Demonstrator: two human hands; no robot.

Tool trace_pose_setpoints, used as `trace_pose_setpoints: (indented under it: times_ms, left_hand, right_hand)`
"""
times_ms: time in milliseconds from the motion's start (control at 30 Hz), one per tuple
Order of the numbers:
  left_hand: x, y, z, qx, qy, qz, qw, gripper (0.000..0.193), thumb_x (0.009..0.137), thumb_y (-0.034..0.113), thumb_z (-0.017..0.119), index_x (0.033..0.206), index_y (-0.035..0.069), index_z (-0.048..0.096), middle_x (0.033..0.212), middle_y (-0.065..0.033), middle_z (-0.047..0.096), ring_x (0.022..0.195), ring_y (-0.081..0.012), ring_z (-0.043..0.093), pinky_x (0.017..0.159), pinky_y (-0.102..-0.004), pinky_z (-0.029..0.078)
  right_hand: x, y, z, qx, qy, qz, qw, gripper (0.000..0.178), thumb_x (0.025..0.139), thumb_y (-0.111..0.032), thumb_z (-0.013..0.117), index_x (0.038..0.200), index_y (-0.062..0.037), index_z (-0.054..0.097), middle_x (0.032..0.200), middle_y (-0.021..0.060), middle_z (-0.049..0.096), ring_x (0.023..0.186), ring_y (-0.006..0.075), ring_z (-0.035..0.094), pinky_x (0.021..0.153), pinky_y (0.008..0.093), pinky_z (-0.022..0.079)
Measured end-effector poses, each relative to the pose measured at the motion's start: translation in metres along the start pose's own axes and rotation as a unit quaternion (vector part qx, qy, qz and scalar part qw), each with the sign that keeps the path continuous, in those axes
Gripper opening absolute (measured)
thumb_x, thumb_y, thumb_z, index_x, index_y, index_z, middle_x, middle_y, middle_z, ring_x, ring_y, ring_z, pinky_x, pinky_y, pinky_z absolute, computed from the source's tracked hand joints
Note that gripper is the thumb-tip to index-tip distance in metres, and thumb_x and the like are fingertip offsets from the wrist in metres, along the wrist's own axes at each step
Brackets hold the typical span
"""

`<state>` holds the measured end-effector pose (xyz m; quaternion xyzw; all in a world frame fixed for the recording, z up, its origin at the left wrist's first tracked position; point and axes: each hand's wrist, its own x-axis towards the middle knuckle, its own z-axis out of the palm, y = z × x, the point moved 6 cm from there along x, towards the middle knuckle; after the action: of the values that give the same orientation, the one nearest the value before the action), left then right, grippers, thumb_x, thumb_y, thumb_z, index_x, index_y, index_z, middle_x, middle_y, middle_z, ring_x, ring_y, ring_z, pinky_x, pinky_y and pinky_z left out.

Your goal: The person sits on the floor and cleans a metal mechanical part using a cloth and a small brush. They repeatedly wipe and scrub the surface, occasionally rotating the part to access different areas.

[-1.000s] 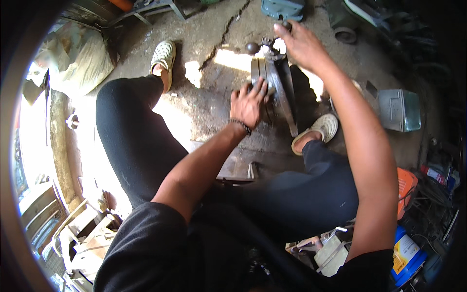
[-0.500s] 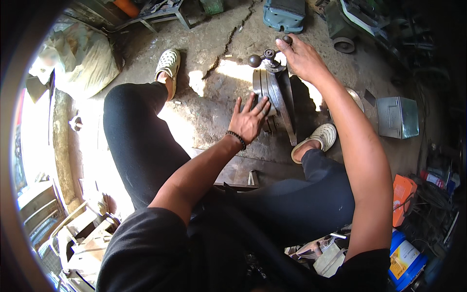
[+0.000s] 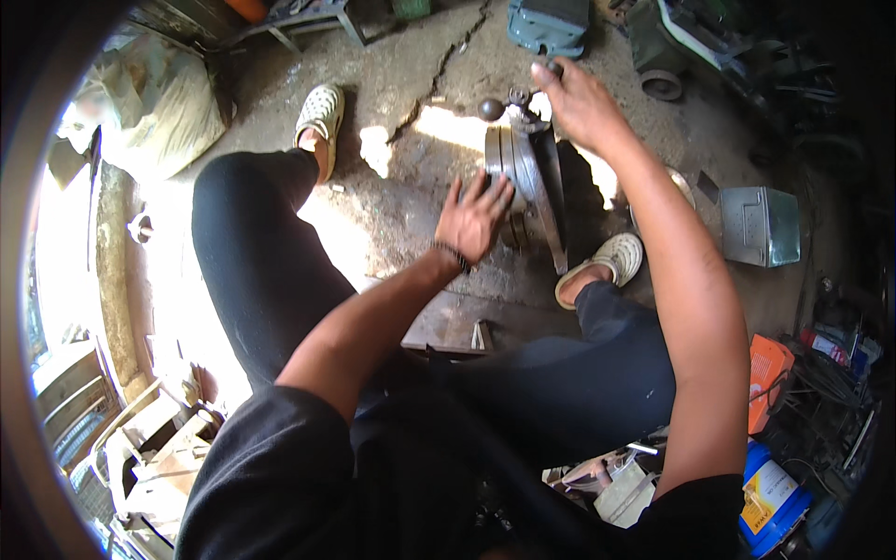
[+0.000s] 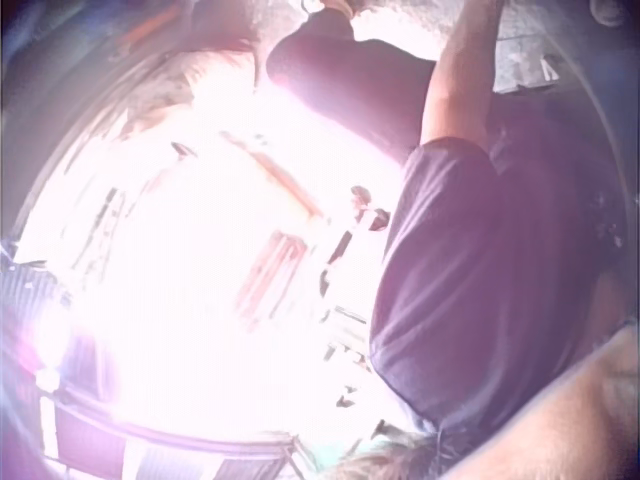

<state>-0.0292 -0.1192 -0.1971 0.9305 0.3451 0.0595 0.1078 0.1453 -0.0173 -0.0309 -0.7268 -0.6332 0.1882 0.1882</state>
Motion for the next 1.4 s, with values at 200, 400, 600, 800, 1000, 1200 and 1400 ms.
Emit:
trace_pose_setpoints:
  times_ms: [200,400,600,800,1000,1200,1400]
  left_hand:
    - [0.026,-0.009,-0.017,-0.007,0.029,-0.041,0.999,0.055,0.095,0.023,0.043,0.149,0.014,0.035,0.156,-0.005,0.032,0.143,-0.0307,0.031,0.115,-0.0559,0.021]
    - [0.001,0.007,-0.008,-0.028,0.004,0.026,0.999,0.055,0.095,0.023,0.041,0.149,0.011,0.035,0.156,-0.0075,0.032,0.144,-0.0271,0.03,0.116,-0.0557,0.02]
    - [0.02,-0.003,-0.005,0.011,0.032,-0.023,0.999,0.051,0.099,0.028,0.038,0.147,0.011,0.037,0.155,-0.0074,0.034,0.143,-0.0267,0.031,0.115,-0.0553,0.021]
    - [0.042,-0.014,-0.021,-0.013,0.023,-0.065,0.997,0.049,0.099,0.03,0.037,0.144,0.01,0.042,0.153,-0.0093,0.037,0.142,-0.0257,0.034,0.115,-0.0528,0.02]
    - [0.015,-0.003,-0.013,-0.028,-0.004,-0.038,0.999,0.051,0.101,0.033,0.036,0.145,0.009,0.041,0.154,-0.0096,0.035,0.143,-0.0253,0.033,0.116,-0.054,0.02]
    - [0.058,-0.027,-0.014,-0.036,0.025,-0.093,0.995,0.05,0.095,0.024,0.04,0.142,0.007,0.043,0.15,-0.0094,0.042,0.139,-0.0251,0.038,0.113,-0.0518,0.026]
    - [0.035,-0.015,-0.021,-0.033,0.014,-0.036,0.999,0.048,0.1,0.03,0.037,0.145,0.012,0.041,0.154,-0.0062,0.037,0.142,-0.0244,0.034,0.115,-0.0517,0.024]
  right_hand:
    - [0.0,-0.004,-0.002,-0.008,0.008,0.011,1.0,0.083,0.092,-0.071,0.034,0.134,-0.0004,0.049,0.128,0.0283,0.056,0.123,0.0431,0.051,0.103,0.0447,0.04]
    - [-0.003,0.0,-0.005,-0.011,0.006,0.03,0.999,0.081,0.092,-0.068,0.038,0.135,-0.0006,0.048,0.13,0.0272,0.055,0.124,0.042,0.051,0.104,0.044,0.039]
    - [0.004,0.001,0.001,-0.008,-0.019,0.007,1.0,0.071,0.095,-0.061,0.039,0.133,-0.0011,0.049,0.12,0.029,0.06,0.116,0.0455,0.054,0.101,0.0465,0.042]
    - [0.005,0.012,0.004,-0.012,0.04,0.008,0.999,0.078,0.094,-0.066,0.035,0.136,-0.0009,0.047,0.125,0.0286,0.058,0.121,0.0433,0.052,0.104,0.0452,0.04]
    - [-0.001,-0.003,0.002,-0.006,-0.026,0.037,0.999,0.071,0.095,-0.063,0.038,0.131,-0.0034,0.051,0.119,0.0268,0.061,0.115,0.0446,0.055,0.098,0.0476,0.043]
    - [0.009,0.012,0.011,0.015,0.004,0.011,1.0,0.071,0.095,-0.063,0.036,0.128,-0.0018,0.052,0.119,0.0288,0.06,0.116,0.046,0.054,0.099,0.0472,0.042]
    - [0.007,0.013,0.004,0.01,-0.017,0.029,0.999,0.075,0.095,-0.064,0.037,0.132,-0.0004,0.049,0.122,0.0276,0.06,0.117,0.0449,0.054,0.099,0.0467,0.043]
